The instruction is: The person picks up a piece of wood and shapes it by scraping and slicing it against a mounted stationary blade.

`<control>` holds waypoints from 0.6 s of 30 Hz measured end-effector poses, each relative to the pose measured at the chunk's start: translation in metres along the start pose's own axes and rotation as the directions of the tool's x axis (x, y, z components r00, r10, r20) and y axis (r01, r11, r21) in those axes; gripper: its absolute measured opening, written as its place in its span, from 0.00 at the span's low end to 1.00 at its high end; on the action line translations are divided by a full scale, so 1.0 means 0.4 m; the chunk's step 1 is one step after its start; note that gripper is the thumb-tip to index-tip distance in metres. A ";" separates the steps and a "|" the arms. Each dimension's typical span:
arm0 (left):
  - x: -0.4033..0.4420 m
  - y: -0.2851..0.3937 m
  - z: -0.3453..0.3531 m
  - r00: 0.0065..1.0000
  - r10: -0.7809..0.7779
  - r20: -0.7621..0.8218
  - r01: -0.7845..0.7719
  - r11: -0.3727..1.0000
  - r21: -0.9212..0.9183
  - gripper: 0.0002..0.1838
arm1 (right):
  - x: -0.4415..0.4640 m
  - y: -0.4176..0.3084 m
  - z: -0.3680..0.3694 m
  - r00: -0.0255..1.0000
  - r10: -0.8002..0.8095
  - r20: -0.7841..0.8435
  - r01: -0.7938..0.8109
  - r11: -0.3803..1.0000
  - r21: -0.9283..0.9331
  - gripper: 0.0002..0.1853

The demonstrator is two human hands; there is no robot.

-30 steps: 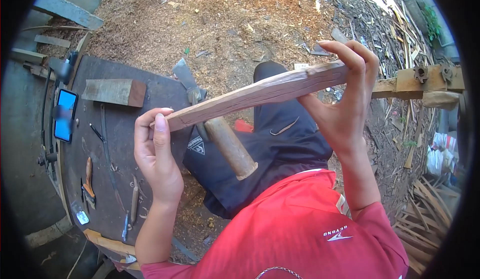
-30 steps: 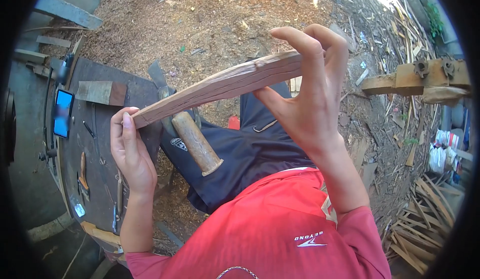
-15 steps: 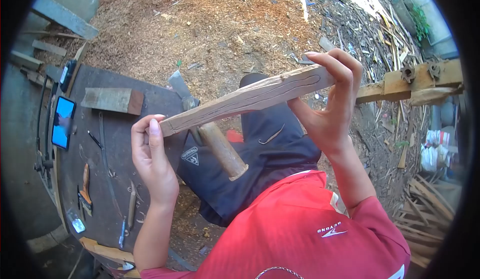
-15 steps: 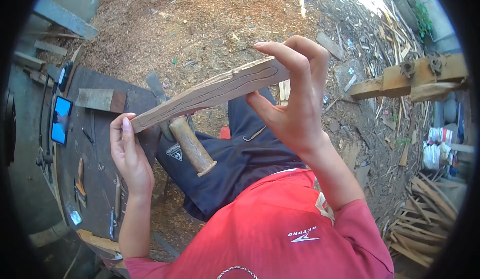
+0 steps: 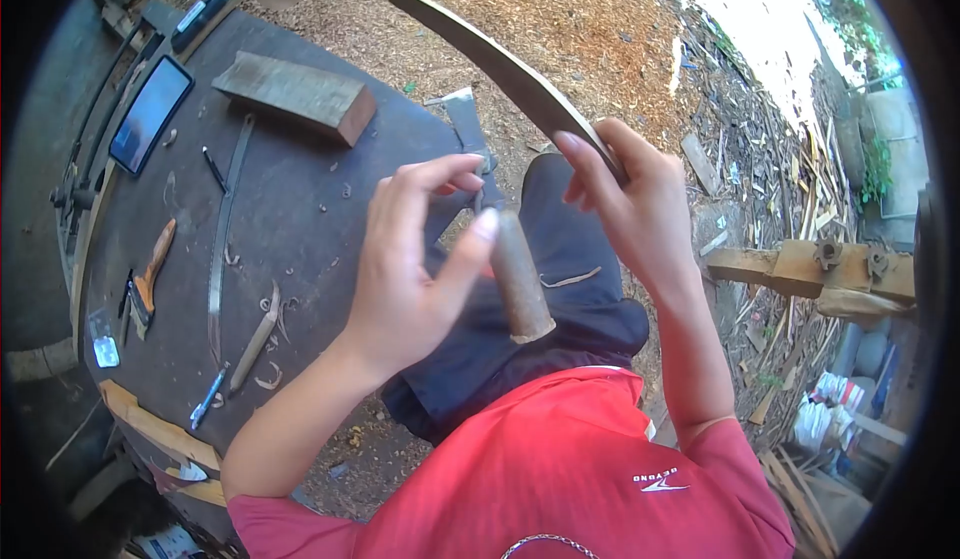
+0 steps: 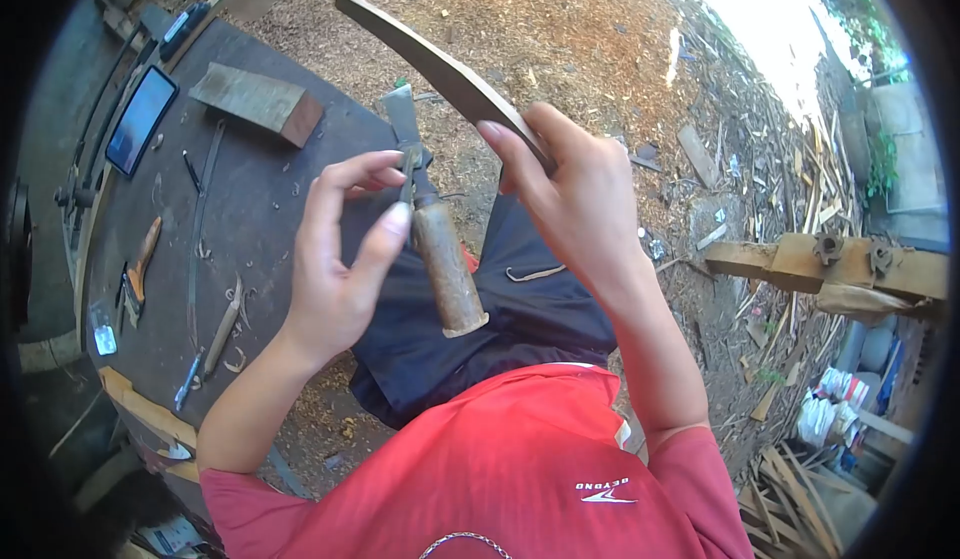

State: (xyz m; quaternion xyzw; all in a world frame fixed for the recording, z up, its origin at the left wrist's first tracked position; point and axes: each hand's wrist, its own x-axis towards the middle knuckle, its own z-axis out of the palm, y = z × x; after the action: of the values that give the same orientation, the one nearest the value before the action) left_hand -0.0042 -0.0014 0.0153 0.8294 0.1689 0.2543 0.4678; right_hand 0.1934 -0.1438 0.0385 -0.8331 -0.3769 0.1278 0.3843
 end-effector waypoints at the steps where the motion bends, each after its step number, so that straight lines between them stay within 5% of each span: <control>1: -0.001 -0.002 0.004 0.997 0.072 -0.001 -0.071 0.995 0.076 0.23 | 0.022 -0.030 0.006 0.997 0.019 0.069 -0.021 0.999 0.027 0.18; 4: -0.007 -0.007 0.011 0.982 0.186 0.006 -0.183 0.959 0.214 0.25 | 0.076 -0.028 0.068 0.979 -0.193 0.068 0.193 0.981 0.011 0.14; 9: -0.021 -0.012 0.023 0.979 0.202 0.023 -0.201 0.942 0.270 0.28 | 0.108 -0.054 0.100 0.956 -0.267 0.123 0.280 0.954 -0.109 0.26; 16: -0.029 -0.023 0.032 0.974 0.227 0.006 -0.218 0.926 0.309 0.28 | 0.152 -0.123 0.090 0.960 0.031 0.279 -0.023 0.999 -0.033 0.23; 18: -0.031 -0.030 0.041 0.969 0.246 -0.016 -0.229 0.923 0.311 0.28 | 0.166 -0.122 0.099 0.960 -0.007 0.278 0.046 0.990 -0.134 0.23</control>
State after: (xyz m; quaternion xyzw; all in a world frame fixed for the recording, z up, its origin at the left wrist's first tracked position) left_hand -0.0052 -0.0132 -0.0053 0.8989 0.1173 0.3026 0.2944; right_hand 0.1929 -0.0534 0.0529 -0.8267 -0.4461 0.2113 0.2701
